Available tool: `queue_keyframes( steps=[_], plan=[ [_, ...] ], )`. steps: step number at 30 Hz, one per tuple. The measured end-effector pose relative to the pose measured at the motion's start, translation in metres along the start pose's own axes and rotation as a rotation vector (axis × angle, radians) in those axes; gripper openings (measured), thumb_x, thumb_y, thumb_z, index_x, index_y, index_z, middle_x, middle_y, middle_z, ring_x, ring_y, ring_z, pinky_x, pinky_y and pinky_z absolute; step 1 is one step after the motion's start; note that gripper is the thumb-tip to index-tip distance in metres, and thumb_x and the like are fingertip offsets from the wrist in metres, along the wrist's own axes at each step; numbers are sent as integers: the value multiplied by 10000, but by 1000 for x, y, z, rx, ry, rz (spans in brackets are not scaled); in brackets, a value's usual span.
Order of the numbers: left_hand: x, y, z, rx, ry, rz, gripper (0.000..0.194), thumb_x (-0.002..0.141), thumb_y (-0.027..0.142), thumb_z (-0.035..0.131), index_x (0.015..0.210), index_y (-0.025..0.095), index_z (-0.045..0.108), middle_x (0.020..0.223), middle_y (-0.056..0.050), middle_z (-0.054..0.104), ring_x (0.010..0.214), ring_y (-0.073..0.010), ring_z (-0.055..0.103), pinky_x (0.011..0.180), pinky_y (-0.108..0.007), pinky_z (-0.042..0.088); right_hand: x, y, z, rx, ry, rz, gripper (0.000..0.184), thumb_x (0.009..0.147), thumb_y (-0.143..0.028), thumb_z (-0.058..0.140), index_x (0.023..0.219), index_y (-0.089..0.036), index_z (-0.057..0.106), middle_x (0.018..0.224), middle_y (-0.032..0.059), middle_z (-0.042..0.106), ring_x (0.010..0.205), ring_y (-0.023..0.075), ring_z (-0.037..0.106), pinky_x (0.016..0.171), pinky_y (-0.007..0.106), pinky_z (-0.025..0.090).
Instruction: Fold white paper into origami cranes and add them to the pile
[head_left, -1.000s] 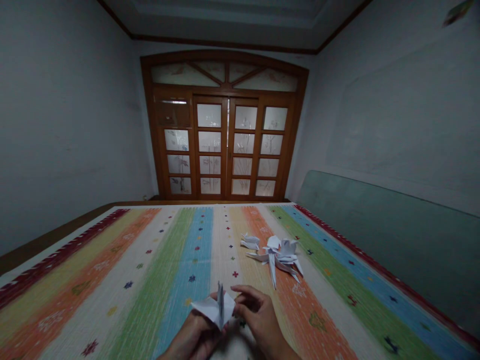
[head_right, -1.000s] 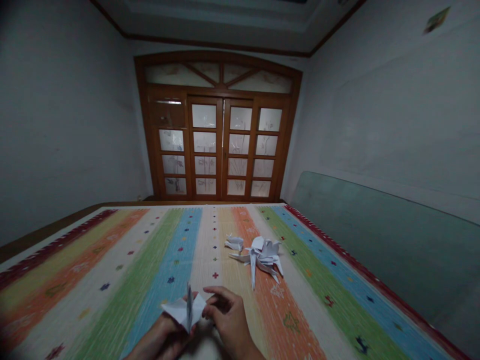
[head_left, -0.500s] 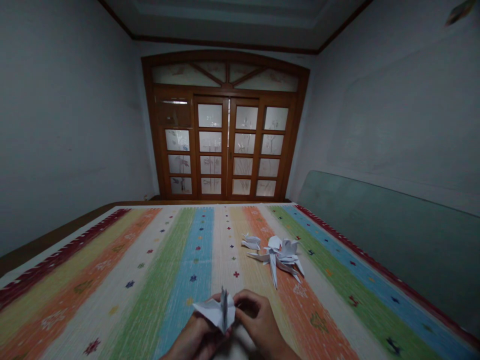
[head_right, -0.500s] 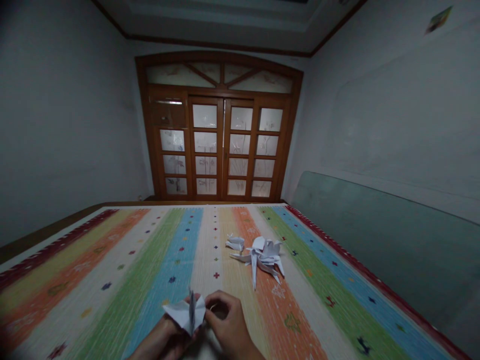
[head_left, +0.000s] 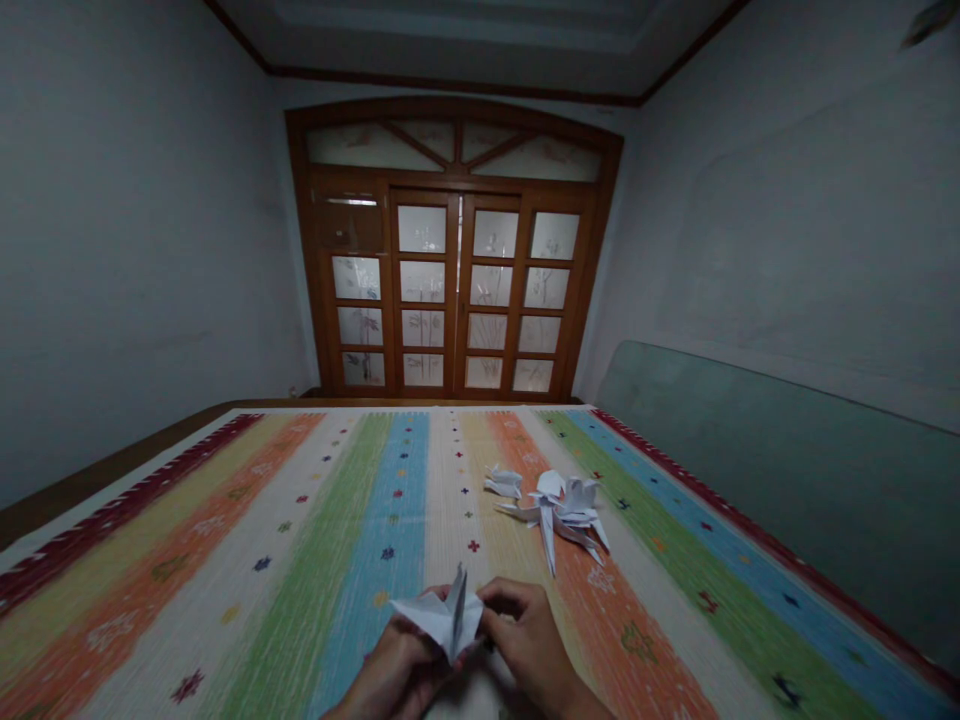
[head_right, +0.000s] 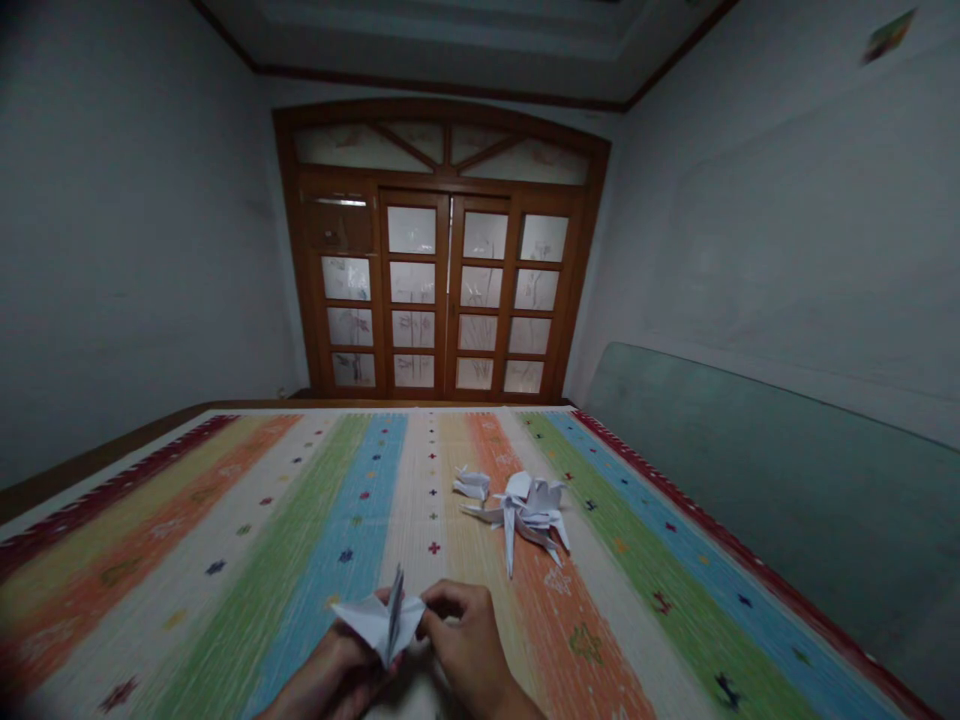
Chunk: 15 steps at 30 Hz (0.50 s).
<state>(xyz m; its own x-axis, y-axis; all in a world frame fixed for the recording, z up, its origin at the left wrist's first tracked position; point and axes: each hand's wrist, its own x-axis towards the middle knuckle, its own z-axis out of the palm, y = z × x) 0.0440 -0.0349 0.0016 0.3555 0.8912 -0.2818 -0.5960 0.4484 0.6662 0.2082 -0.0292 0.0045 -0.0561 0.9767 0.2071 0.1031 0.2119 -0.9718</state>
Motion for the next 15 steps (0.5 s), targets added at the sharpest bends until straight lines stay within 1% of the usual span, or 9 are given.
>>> queue_keyframes(
  steps=[4,6,8,10,12,15],
  plan=[
    [2,-2,-1,2,-10,16,444,480,-8,739,863,214,709,787,13,724,740,-183,685,633,-232,504,-2,0,-2,-39,27,-17,143,694,-229,651,601,-170,742,595,31,692,608,171,632,574,229,458],
    [1,-2,-1,10,-24,22,419,475,-8,734,830,209,694,770,15,709,712,-174,666,616,-233,490,-2,0,-1,-41,29,-12,137,690,-221,647,619,-170,753,600,32,699,610,177,641,561,228,463],
    [0,0,0,32,-13,32,410,478,6,731,829,213,684,761,19,696,724,-180,664,627,-242,488,-2,0,-1,-50,17,-9,149,717,-238,651,642,-167,758,618,38,707,623,182,651,567,232,467],
    [-2,2,2,56,26,45,404,479,22,726,828,219,674,760,21,690,768,-198,669,659,-259,498,-1,1,-1,-71,-22,-15,164,759,-259,647,693,-166,764,658,45,720,656,194,668,595,245,485],
    [-3,4,2,61,94,64,417,475,37,731,843,222,670,791,15,701,819,-214,673,705,-281,512,0,2,-2,-97,-37,-63,159,775,-248,648,830,-170,775,775,60,750,750,216,697,672,274,528],
    [-3,7,3,95,155,140,398,486,85,767,851,215,676,812,9,708,799,-207,659,714,-282,507,0,3,-7,-147,62,-228,337,773,-200,638,1096,-186,729,1063,97,747,955,243,701,825,323,561]
  ],
)
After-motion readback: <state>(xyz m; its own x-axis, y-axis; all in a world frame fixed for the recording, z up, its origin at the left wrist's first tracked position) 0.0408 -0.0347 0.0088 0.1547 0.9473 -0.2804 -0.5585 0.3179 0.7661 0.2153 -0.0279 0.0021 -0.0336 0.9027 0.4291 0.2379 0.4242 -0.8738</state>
